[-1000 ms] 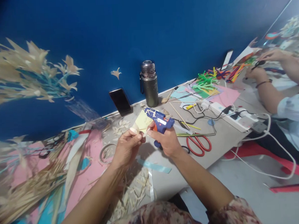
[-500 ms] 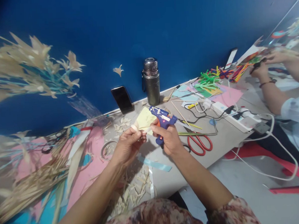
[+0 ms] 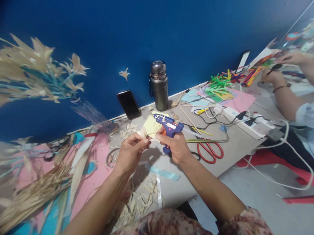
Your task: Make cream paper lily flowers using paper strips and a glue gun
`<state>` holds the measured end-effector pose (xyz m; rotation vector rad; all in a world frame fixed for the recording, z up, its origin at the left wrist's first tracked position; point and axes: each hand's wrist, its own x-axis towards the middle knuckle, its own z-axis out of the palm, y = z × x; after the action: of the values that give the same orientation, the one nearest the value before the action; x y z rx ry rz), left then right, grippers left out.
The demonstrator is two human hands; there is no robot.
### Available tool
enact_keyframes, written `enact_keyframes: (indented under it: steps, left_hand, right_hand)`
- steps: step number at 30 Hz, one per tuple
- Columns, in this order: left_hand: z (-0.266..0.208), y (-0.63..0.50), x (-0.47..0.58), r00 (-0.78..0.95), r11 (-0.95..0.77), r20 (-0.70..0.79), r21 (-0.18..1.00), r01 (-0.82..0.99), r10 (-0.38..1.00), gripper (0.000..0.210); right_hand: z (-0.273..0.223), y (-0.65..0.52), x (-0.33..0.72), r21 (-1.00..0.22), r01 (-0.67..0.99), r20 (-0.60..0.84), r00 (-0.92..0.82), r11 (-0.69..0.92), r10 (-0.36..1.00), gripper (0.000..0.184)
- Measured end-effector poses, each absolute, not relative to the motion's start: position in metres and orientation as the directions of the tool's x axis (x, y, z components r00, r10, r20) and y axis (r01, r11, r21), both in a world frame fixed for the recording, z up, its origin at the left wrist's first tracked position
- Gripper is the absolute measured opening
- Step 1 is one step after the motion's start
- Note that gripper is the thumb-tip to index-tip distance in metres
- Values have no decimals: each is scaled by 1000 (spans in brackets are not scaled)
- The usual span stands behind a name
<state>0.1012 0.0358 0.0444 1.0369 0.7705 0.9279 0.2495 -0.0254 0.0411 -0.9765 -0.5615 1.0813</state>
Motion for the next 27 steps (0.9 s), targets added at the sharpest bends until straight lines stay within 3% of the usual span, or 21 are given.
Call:
enact_keyframes:
  steps: [5, 12, 21, 27]
  left_hand:
    - [39, 31, 106, 422, 246, -104, 923, -297, 901, 32]
    - [38, 31, 109, 421, 306, -148, 890, -338, 895, 36]
    - [42, 28, 105, 293, 59, 0, 980, -192, 956, 24]
    - [44, 25, 107, 255, 64, 0, 968, -243, 967, 27]
  right_hand:
    - [42, -27, 245, -923, -344, 2, 441, 171, 897, 24]
    - [42, -33, 251, -983, -51, 136, 445, 176, 885, 6]
    - [36, -33, 253, -975, -121, 119, 432, 189, 894, 13]
    - [32, -30, 250, -965, -166, 114, 433, 204, 894, 12]
